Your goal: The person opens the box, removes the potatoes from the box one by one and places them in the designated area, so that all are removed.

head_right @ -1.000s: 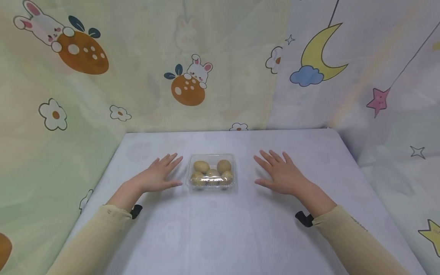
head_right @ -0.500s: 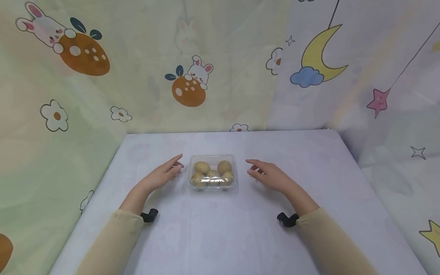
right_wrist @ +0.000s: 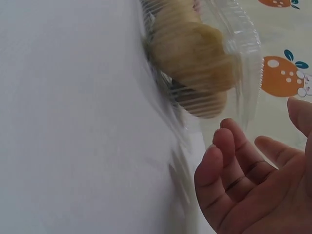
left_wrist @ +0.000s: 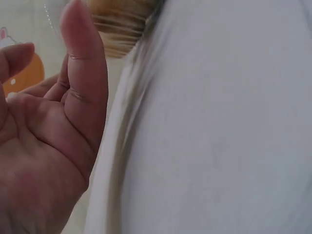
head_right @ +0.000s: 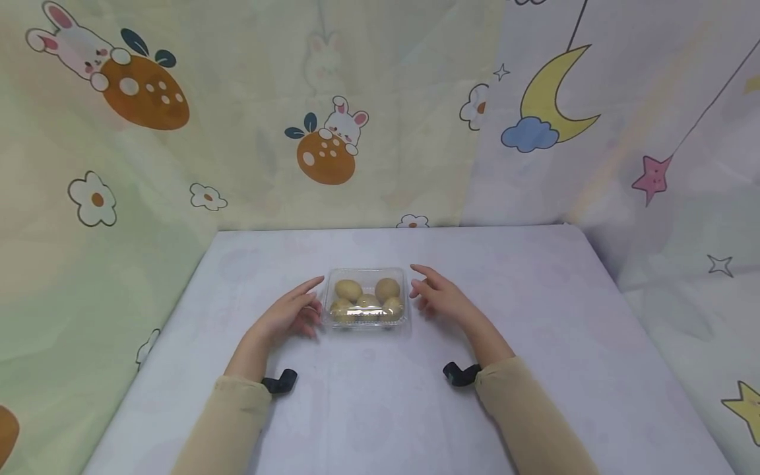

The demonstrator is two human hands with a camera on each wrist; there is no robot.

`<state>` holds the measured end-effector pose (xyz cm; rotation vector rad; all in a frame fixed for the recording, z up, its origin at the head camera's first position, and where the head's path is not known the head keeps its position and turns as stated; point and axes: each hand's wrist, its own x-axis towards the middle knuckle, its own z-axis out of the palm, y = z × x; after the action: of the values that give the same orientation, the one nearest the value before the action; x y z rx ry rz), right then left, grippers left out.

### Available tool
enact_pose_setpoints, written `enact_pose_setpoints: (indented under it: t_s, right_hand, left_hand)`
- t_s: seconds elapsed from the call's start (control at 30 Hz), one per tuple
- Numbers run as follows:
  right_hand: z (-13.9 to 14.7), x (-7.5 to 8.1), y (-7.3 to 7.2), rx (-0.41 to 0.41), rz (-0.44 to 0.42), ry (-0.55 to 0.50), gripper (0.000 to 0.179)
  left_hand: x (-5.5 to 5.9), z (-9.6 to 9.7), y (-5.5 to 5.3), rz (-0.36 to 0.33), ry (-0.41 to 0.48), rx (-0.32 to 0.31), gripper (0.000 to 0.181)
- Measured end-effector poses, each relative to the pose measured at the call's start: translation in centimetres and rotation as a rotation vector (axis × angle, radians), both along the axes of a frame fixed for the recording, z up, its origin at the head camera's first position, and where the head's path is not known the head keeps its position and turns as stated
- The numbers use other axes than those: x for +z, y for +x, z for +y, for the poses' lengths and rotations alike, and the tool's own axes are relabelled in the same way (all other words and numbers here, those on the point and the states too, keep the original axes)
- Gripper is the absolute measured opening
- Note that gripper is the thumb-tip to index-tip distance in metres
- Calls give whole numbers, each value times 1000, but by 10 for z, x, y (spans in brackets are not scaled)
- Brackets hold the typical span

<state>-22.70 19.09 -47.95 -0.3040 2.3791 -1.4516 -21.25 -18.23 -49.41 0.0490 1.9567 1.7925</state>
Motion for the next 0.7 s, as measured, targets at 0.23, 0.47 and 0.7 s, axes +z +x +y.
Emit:
enact_pose_setpoints:
  t_s: [0.23, 0.47, 0.7]
  right_hand:
    - [-19, -11, -4, -71, -85, -83, 59]
    - [-34, -17, 0, -156, -99, -194, 62]
    - [-42, -22, 1, -200, -122, -243, 64]
  left_hand:
    - [-11, 4, 5, -92, 138, -36, 63]
    - [-17, 3, 7, -22, 204, -126, 68]
    - [-21, -1, 6, -26, 241, -179, 71]
